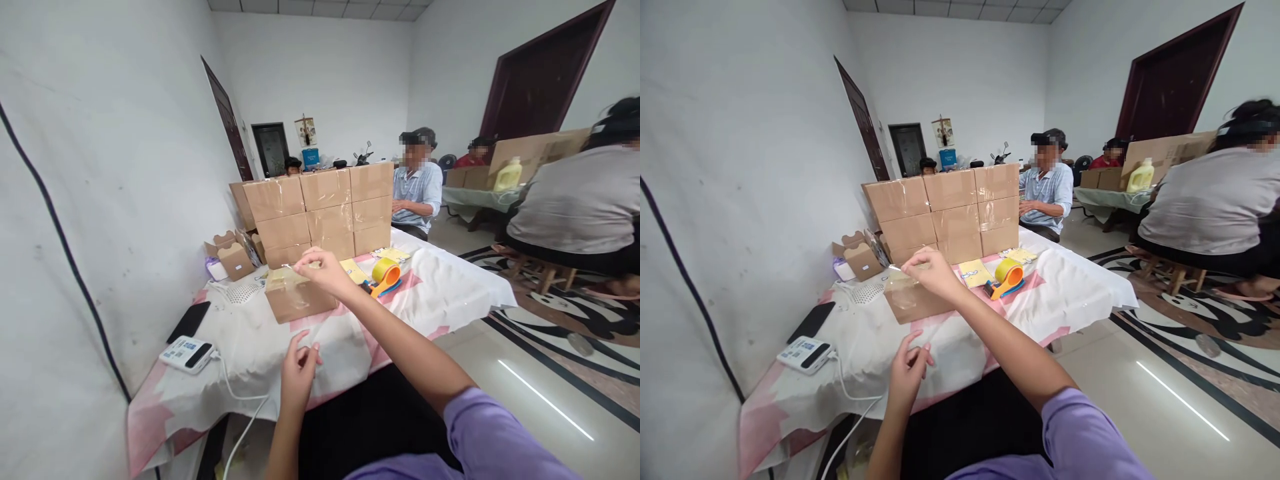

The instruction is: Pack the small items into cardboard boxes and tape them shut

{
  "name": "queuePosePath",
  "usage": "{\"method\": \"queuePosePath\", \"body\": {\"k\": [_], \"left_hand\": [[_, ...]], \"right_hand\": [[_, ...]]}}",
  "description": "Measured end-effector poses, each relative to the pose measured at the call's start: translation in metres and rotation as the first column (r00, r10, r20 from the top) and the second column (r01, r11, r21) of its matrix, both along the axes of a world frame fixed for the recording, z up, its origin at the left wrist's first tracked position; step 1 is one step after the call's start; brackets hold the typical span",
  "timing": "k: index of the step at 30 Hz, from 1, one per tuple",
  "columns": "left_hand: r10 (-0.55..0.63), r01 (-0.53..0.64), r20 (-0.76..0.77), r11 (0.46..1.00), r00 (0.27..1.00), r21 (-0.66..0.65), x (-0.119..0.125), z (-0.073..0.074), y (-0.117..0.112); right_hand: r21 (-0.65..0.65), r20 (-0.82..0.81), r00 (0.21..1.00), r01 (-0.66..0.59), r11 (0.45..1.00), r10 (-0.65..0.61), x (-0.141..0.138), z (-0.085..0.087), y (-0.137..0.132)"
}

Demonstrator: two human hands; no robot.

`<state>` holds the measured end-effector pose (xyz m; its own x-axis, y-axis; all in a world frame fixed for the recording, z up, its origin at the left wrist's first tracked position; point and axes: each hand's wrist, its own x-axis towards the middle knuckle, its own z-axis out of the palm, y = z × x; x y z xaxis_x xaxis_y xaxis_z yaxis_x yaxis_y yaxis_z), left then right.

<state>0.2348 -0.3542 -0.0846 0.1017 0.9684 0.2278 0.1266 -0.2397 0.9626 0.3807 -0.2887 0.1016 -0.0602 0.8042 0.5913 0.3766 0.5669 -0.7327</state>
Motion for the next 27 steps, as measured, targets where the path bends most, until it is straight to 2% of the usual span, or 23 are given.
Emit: {"method": "queuePosePath", "body": {"k": [2, 4, 5, 7, 9, 10, 12, 15, 18, 20, 24, 27], "left_hand": [[0.138, -0.142, 0.049, 0.987, 0.989, 0.076, -0.013, 0.018, 0.015], [0.294, -0.299, 0.053, 0.936, 0.954, 0.187, -0.026, 0.04, 0.034], [0.359, -0.345, -0.014, 0.906, 0.933, 0.243, -0.031, 0.051, 0.046], [0.424, -0.336, -0.273, 0.888, 0.864, 0.315, -0.04, 0.07, 0.07], [0.398, -0.27, -0.527, 0.913, 0.751, 0.305, -0.043, 0.082, 0.092], [0.372, -0.245, -0.601, 0.926, 0.708, 0.286, -0.044, 0.085, 0.101], [0.347, -0.224, -0.653, 0.937, 0.674, 0.266, -0.043, 0.084, 0.112], [0.337, -0.224, -0.683, 0.941, 0.648, 0.252, -0.039, 0.075, 0.115], [0.335, -0.236, -0.685, 0.942, 0.647, 0.237, -0.036, 0.069, 0.112], [0.339, -0.251, -0.678, 0.94, 0.652, 0.229, -0.035, 0.068, 0.109], [0.338, -0.251, -0.655, 0.941, 0.676, 0.227, -0.036, 0.061, 0.105], [0.341, -0.229, -0.607, 0.939, 0.717, 0.257, -0.032, 0.046, 0.097]], "right_hand": [[-0.094, 0.115, 0.992, 0.067, 0.993, -0.056, -0.019, -0.003, 0.036], [-0.156, 0.189, 0.978, 0.118, 0.981, -0.088, -0.034, -0.005, 0.069], [-0.183, 0.214, 0.972, 0.14, 0.973, -0.1, -0.041, -0.007, 0.084], [-0.238, 0.276, 0.952, 0.199, 0.951, -0.13, -0.049, -0.013, 0.108], [-0.282, 0.349, 0.925, 0.259, 0.924, -0.152, -0.054, -0.022, 0.127], [-0.297, 0.385, 0.909, 0.284, 0.911, -0.158, -0.056, -0.027, 0.135], [-0.31, 0.454, 0.876, 0.328, 0.892, -0.164, -0.058, -0.036, 0.146], [-0.291, 0.534, 0.825, 0.387, 0.875, -0.187, -0.062, -0.045, 0.156], [-0.222, 0.576, 0.774, 0.457, 0.862, -0.262, -0.062, -0.045, 0.16], [-0.179, 0.579, 0.741, 0.523, 0.834, -0.34, -0.052, -0.041, 0.162], [-0.154, 0.559, 0.686, 0.637, 0.755, -0.465, -0.002, -0.033, 0.168], [-0.219, 0.558, 0.681, 0.671, 0.708, -0.473, 0.052, -0.039, 0.168]]}}
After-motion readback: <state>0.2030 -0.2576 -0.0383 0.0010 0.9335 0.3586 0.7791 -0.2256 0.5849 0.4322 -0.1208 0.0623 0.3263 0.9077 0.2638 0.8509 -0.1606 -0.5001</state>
